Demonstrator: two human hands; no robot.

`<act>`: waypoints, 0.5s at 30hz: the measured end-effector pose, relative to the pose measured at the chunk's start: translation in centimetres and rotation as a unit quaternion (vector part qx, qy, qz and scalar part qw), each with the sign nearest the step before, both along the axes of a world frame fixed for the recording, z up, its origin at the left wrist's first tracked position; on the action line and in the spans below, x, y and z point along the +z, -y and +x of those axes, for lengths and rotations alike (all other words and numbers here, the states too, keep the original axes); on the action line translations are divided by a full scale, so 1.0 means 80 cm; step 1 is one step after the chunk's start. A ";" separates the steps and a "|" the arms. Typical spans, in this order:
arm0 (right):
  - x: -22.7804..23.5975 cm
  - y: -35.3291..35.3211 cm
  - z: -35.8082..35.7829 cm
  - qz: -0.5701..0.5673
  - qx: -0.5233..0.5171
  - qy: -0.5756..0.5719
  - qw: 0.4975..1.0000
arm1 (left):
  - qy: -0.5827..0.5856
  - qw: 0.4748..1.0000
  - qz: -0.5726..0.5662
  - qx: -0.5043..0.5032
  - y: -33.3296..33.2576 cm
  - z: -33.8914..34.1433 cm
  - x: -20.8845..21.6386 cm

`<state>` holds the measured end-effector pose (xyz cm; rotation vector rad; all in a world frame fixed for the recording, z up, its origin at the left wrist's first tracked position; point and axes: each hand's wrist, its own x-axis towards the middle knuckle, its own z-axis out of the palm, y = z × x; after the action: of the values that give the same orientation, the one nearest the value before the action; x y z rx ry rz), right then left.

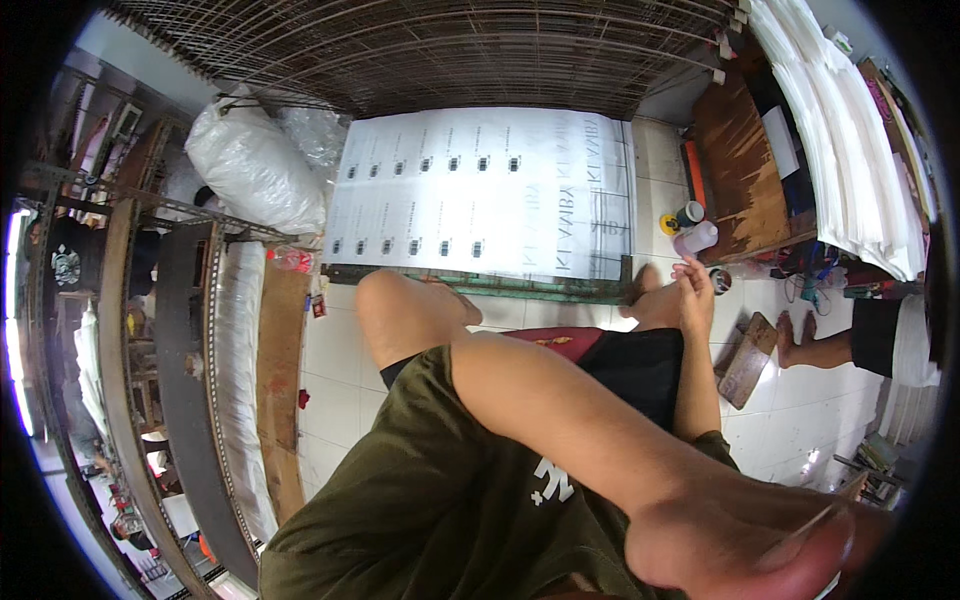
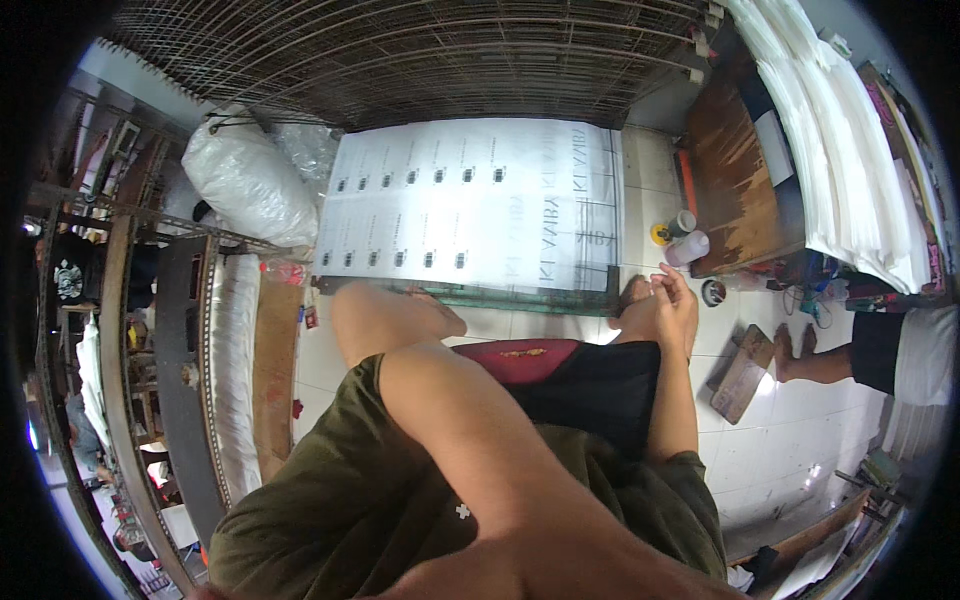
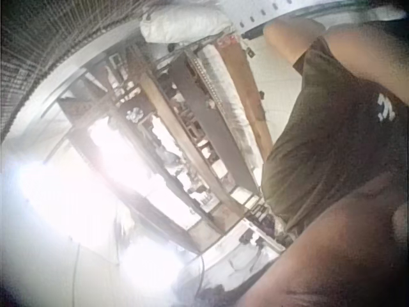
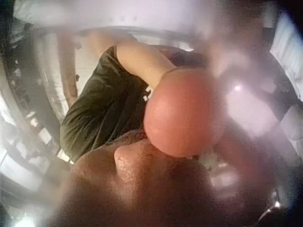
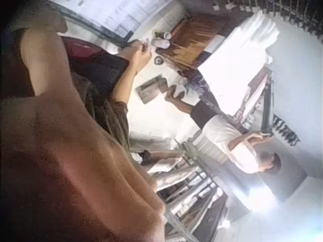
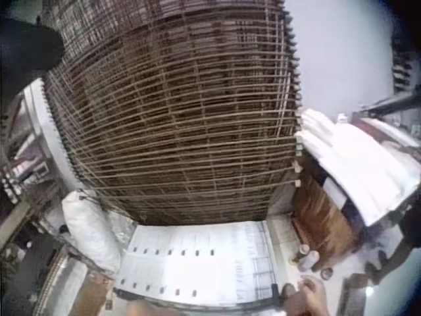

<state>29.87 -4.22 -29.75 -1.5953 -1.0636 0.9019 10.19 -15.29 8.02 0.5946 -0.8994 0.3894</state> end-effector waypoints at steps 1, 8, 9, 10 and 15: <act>0.007 0.001 -0.002 -0.007 -0.001 0.024 1.000 | 0.018 1.000 0.003 -0.021 0.005 0.012 -0.005; 0.009 0.006 0.019 -0.024 0.005 0.038 0.999 | 0.040 0.995 0.023 -0.088 0.043 0.058 -0.027; 0.004 0.004 0.016 -0.010 0.010 0.022 1.000 | 0.039 0.995 0.028 -0.082 0.046 0.059 -0.031; -0.001 0.003 0.016 0.003 0.014 0.005 1.000 | 0.035 0.996 0.030 -0.075 0.050 0.058 -0.035; 0.021 0.012 0.018 0.005 -0.009 0.053 0.999 | 0.023 0.996 0.038 -0.075 0.059 0.062 -0.048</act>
<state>31.29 -5.21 -28.10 -1.6571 -1.1242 0.8049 15.17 -20.05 4.16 0.5852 -0.9991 0.2362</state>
